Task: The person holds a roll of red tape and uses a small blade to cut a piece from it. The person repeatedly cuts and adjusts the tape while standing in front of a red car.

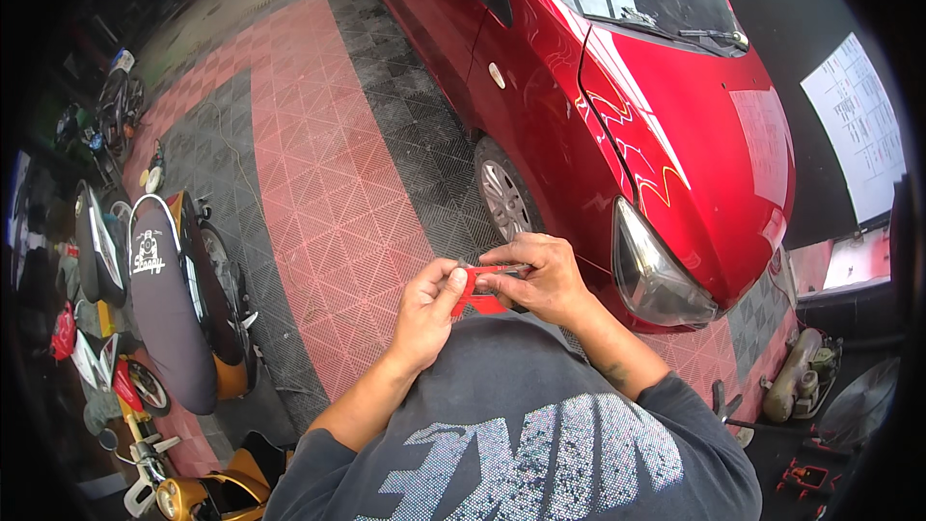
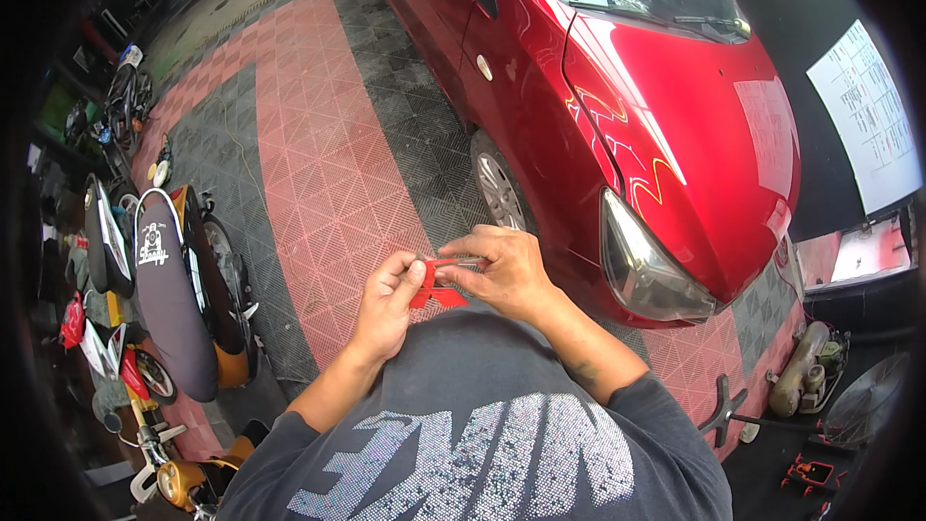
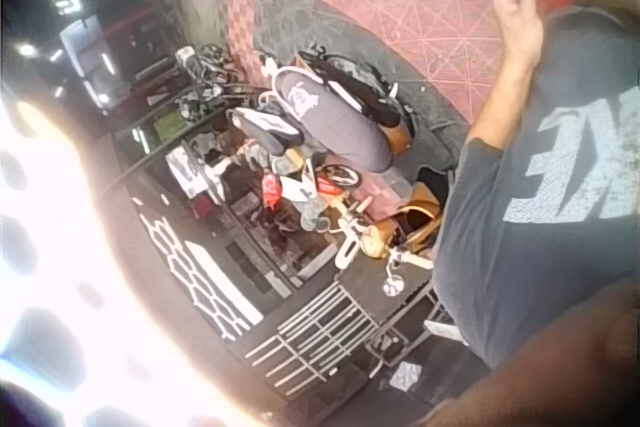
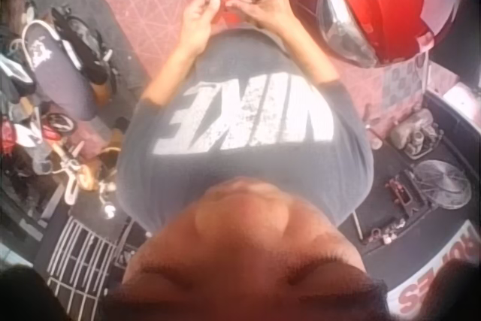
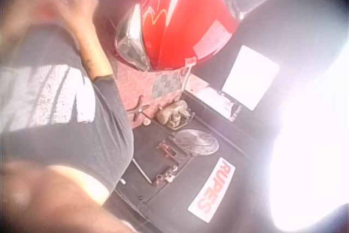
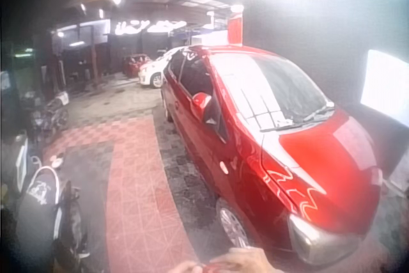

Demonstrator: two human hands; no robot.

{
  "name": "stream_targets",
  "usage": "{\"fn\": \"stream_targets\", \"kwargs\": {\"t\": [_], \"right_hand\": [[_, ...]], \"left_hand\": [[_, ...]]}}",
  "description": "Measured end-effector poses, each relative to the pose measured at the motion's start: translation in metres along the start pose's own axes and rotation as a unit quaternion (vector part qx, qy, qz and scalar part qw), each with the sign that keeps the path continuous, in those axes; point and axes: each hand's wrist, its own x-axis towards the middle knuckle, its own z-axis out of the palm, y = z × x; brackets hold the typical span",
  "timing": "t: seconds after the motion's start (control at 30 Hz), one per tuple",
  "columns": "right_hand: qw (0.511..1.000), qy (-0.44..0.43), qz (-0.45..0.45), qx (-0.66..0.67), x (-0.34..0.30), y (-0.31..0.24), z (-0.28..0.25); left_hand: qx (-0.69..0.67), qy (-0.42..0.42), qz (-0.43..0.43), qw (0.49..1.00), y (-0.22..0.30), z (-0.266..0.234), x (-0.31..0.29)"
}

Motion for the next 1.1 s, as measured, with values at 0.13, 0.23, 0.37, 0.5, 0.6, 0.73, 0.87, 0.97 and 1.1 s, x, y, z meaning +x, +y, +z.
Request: {"fn": "stream_targets", "kwargs": {"t": [0.13,0.23,0.37,0.5,0.6,0.73,0.87,0.97,1.1], "right_hand": [[1.0,0.016,0.005,-0.021,-0.002,0.007,0.003],[1.0,0.003,-0.001,-0.011,-0.002,0.009,0.002],[1.0,-0.017,-0.011,-0.008,-0.004,0.009,0.002],[1.0,-0.011,-0.027,-0.011,-0.004,0.01,0.003],[0.999,-0.004,-0.038,-0.021,-0.003,0.01,0.004],[0.999,0.002,-0.036,0.001,-0.004,0.01,0.006],[0.999,-0.007,-0.049,-0.016,-0.003,0.006,0.004],[1.0,-0.006,-0.025,-0.011,-0.005,0.007,0.003],[0.998,0.0,0.048,0.034,-0.008,0.014,0.002]], "left_hand": [[0.006,-0.027,-0.033,0.999,0.012,0.007,0.001],[0.008,-0.027,-0.062,0.998,0.021,0.008,0.001],[0.04,-0.031,-0.042,0.998,0.003,-0.006,0.007],[0.081,-0.018,-0.011,0.996,-0.003,-0.005,0.009],[0.081,-0.004,0.015,0.997,-0.008,0.001,0.007],[0.106,0.003,0.04,0.994,-0.005,0.006,0.006],[0.157,-0.008,0.04,0.987,-0.004,0.002,0.004],[0.098,-0.016,-0.026,0.995,-0.004,-0.004,0.006],[-0.045,-0.04,-0.109,0.992,0.012,-0.004,0.006]]}}
